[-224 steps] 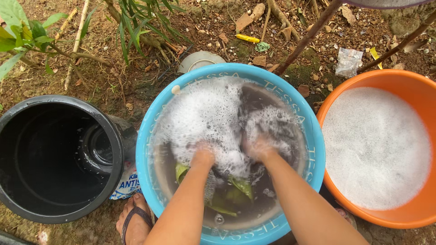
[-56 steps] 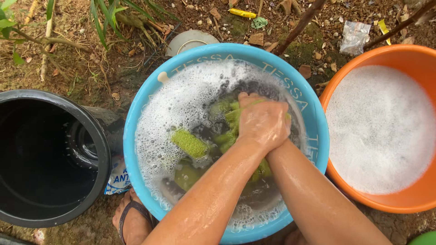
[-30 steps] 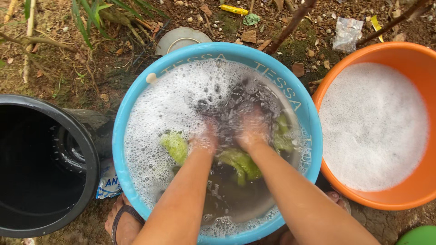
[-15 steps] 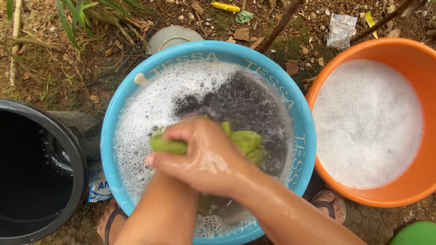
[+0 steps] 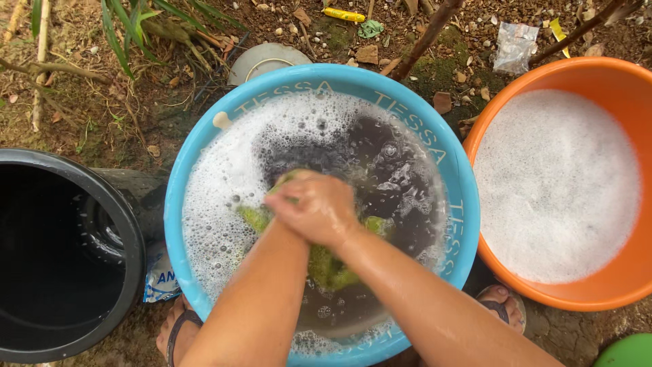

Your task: The person washes a cloth in a basin of soapy water by repeatedly scrubbing, submerging, and wringing it by hand.

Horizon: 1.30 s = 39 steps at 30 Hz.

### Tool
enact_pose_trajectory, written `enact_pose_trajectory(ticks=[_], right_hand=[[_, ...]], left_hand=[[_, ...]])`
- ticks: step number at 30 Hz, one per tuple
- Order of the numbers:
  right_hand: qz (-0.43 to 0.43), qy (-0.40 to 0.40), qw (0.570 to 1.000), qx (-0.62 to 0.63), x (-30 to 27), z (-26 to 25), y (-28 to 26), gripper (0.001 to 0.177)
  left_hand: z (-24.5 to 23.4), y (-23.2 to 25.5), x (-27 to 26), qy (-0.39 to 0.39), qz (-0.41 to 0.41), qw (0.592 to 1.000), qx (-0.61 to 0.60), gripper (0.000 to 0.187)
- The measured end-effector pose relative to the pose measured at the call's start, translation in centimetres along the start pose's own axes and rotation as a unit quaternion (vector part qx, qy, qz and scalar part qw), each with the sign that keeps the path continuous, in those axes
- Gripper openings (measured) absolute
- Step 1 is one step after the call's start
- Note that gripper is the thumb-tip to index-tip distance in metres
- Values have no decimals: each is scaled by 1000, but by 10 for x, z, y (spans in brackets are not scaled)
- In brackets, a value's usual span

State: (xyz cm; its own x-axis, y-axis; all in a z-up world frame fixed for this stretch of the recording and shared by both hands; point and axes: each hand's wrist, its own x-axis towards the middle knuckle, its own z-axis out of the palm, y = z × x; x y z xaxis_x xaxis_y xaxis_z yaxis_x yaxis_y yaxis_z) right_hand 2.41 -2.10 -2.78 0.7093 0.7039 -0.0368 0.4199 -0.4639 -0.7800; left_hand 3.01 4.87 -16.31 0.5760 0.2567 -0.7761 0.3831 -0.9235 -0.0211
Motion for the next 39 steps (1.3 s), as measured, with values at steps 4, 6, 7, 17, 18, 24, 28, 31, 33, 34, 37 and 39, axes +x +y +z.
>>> enact_pose_trajectory(ticks=[4,6,7,17,18,24,28,31,33,34,37,39], right_hand=[[30,105,992,-66,-2,-6,41,31],[96,96,988,-75,-5,-10,51,32],[78,96,985,-124,-7,-11,56,32],[251,-39,947,-196,-76,47,286,35],[279,-4,957,-77,-80,58,316,34],[108,-277,755,-584,-74,63,365,37],[382,-128,901,-160,-37,16,323,45],[483,-8,867,121,-13,-40,222,54],[464,17,858,222,3,-66,172,60],[419,7,873,248,10,-78,156,64],[293,-76,916,261,30,-107,132,49],[262,-123,925,246,40,-123,122,41]], left_hand=[[-17,8,-12,11,21,1000,4,35],[-27,10,-19,19,32,999,4,35],[-29,11,-22,23,35,999,4,35],[7,-3,-6,-35,-15,997,-69,57],[12,-4,0,-35,-15,997,-69,57],[-2,-5,-6,-132,140,975,-107,54],[-72,-26,-54,-123,27,704,-699,61],[-129,-38,-84,-140,253,568,-770,62],[-156,-44,-107,-116,313,576,-746,45],[-168,-48,-120,-96,328,595,-728,37],[-193,-63,-154,-78,420,577,-696,23],[-200,-76,-174,5,460,599,-656,22]])
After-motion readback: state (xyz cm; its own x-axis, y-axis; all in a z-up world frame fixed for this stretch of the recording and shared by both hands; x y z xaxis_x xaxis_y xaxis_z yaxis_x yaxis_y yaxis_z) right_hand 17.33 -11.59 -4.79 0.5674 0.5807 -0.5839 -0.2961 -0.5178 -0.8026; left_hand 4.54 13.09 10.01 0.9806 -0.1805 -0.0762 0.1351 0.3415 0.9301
